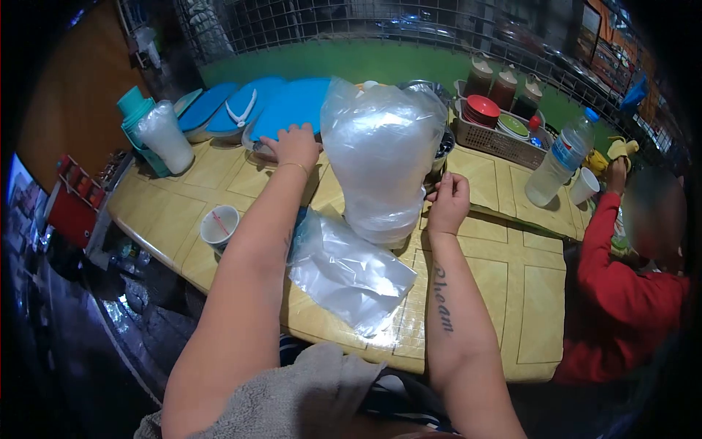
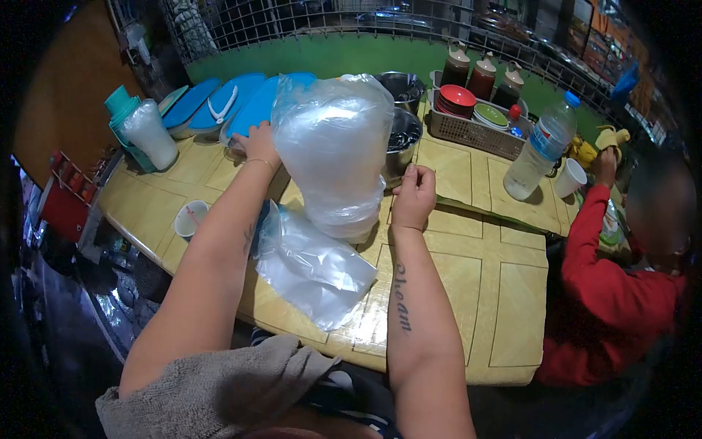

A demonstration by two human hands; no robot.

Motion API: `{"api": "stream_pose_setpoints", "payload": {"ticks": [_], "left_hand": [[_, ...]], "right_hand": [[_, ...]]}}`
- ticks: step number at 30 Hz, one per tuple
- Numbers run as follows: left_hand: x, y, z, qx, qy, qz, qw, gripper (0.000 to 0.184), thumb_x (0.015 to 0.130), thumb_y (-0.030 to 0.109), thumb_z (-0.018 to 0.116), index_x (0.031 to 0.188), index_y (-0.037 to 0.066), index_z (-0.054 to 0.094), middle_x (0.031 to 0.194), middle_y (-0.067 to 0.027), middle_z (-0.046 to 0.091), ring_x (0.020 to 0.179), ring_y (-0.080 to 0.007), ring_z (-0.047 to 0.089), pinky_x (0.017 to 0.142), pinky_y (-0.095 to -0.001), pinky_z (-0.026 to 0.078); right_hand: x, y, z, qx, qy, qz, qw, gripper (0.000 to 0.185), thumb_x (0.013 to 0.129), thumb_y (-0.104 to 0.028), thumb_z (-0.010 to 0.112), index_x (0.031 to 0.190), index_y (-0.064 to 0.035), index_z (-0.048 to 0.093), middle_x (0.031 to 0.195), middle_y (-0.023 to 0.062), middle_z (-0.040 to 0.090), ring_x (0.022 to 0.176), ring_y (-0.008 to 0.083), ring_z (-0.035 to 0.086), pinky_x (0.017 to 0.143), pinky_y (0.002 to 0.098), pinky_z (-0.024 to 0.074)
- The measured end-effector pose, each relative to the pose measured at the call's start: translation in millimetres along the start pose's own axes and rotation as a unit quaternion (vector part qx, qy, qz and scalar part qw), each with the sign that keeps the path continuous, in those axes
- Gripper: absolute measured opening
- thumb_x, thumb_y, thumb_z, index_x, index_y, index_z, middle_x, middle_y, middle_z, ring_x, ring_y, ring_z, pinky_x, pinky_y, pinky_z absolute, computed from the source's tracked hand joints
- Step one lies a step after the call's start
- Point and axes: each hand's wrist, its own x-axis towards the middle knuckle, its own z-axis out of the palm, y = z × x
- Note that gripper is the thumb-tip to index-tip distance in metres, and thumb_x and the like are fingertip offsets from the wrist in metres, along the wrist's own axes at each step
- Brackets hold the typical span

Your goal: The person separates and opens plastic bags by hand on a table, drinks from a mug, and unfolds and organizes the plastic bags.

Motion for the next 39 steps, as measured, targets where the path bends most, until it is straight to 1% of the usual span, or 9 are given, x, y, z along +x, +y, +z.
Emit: {"api": "stream_pose_setpoints", "payload": {"ticks": [3, 6, 15, 18, 24, 27, 30, 36, 39], "left_hand": [[19, -10, 23, 0.03, 0.019, 0.039, 0.999, 0.026, 0.091, 0.018, 0.051, 0.115, 0.018, 0.062, 0.114, -0.0105, 0.063, 0.114, -0.0332, 0.056, 0.102, -0.0725, 0.025], [26, -18, 15, 0.059, -0.005, 0.092, 0.994, 0.024, 0.09, 0.016, 0.051, 0.11, 0.017, 0.064, 0.111, -0.0096, 0.064, 0.109, -0.0316, 0.059, 0.101, -0.0688, 0.03], [24, -44, -3, 0.068, -0.056, 0.052, 0.995, 0.025, 0.092, 0.016, 0.05, 0.107, 0.016, 0.069, 0.116, -0.0098, 0.065, 0.112, -0.031, 0.06, 0.088, -0.0504, 0.05], [21, -41, -7, 0.095, -0.061, 0.071, 0.991, 0.023, 0.09, 0.015, 0.053, 0.105, 0.013, 0.07, 0.115, -0.0121, 0.067, 0.109, -0.032, 0.063, 0.082, -0.0458, 0.055], [28, -32, -3, 0.088, -0.071, 0.112, 0.987, 0.021, 0.086, 0.011, 0.058, 0.102, 0.008, 0.072, 0.11, -0.0155, 0.068, 0.101, -0.0339, 0.066, 0.08, -0.0418, 0.057], [35, -25, -7, 0.064, -0.106, 0.1, 0.987, 0.021, 0.086, 0.01, 0.057, 0.1, 0.008, 0.072, 0.109, -0.0168, 0.068, 0.101, -0.0343, 0.066, 0.081, -0.0428, 0.056], [46, -26, 11, 0.016, -0.058, 0.124, 0.99, 0.02, 0.085, 0.01, 0.057, 0.098, 0.007, 0.072, 0.108, -0.0181, 0.068, 0.101, -0.0353, 0.066, 0.08, -0.0433, 0.056], [45, -17, 7, -0.034, -0.059, 0.076, 0.995, 0.02, 0.085, 0.011, 0.056, 0.097, 0.006, 0.072, 0.109, -0.0193, 0.067, 0.1, -0.0357, 0.066, 0.081, -0.0449, 0.056], [59, -29, 30, -0.037, -0.022, 0.078, 0.996, 0.019, 0.086, 0.015, 0.058, 0.096, 0.006, 0.072, 0.106, -0.02, 0.068, 0.1, -0.0363, 0.066, 0.082, -0.0453, 0.055]], "right_hand": [[1, -1, -1, 0.0, -0.004, 0.001, 1.0, 0.021, 0.097, -0.023, 0.058, 0.09, -0.0025, 0.057, 0.071, 0.0012, 0.055, 0.052, 0.0065, 0.05, 0.049, 0.0215, 0.0427], [2, -1, -1, 0.008, -0.007, 0.004, 1.0, 0.022, 0.097, -0.023, 0.057, 0.09, -0.0021, 0.057, 0.071, 0.0016, 0.055, 0.052, 0.0067, 0.05, 0.049, 0.0218, 0.0428], [3, -5, -2, -0.007, -0.006, 0.022, 1.0, 0.02, 0.097, -0.021, 0.058, 0.091, -0.0016, 0.057, 0.071, 0.0031, 0.056, 0.051, 0.008, 0.052, 0.049, 0.0233, 0.0433], [3, -2, -3, 0.0, -0.005, 0.027, 1.0, 0.02, 0.096, -0.021, 0.058, 0.09, -0.0017, 0.057, 0.071, 0.0031, 0.056, 0.051, 0.0079, 0.052, 0.049, 0.0233, 0.0433], [4, -4, -4, 0.015, -0.012, 0.036, 0.999, 0.02, 0.097, -0.021, 0.057, 0.09, -0.0017, 0.057, 0.072, 0.0032, 0.057, 0.052, 0.008, 0.051, 0.049, 0.0228, 0.0432], [3, -3, -3, 0.01, -0.016, 0.034, 0.999, 0.02, 0.097, -0.021, 0.058, 0.091, -0.0018, 0.057, 0.072, 0.003, 0.057, 0.052, 0.0081, 0.051, 0.049, 0.0227, 0.0432], [3, -4, -3, -0.007, -0.015, 0.035, 0.999, 0.02, 0.096, -0.021, 0.058, 0.09, -0.0021, 0.057, 0.071, 0.0028, 0.057, 0.052, 0.0082, 0.052, 0.049, 0.0232, 0.0432], [2, -8, -2, -0.038, -0.005, 0.028, 0.999, 0.02, 0.096, -0.022, 0.059, 0.09, -0.0022, 0.058, 0.068, 0.0033, 0.058, 0.05, 0.0093, 0.053, 0.049, 0.0249, 0.0431], [1, -9, 2, -0.061, 0.004, 0.041, 0.997, 0.021, 0.095, -0.022, 0.059, 0.088, -0.0023, 0.058, 0.067, 0.0044, 0.059, 0.049, 0.0106, 0.053, 0.05, 0.0268, 0.0433]]}}
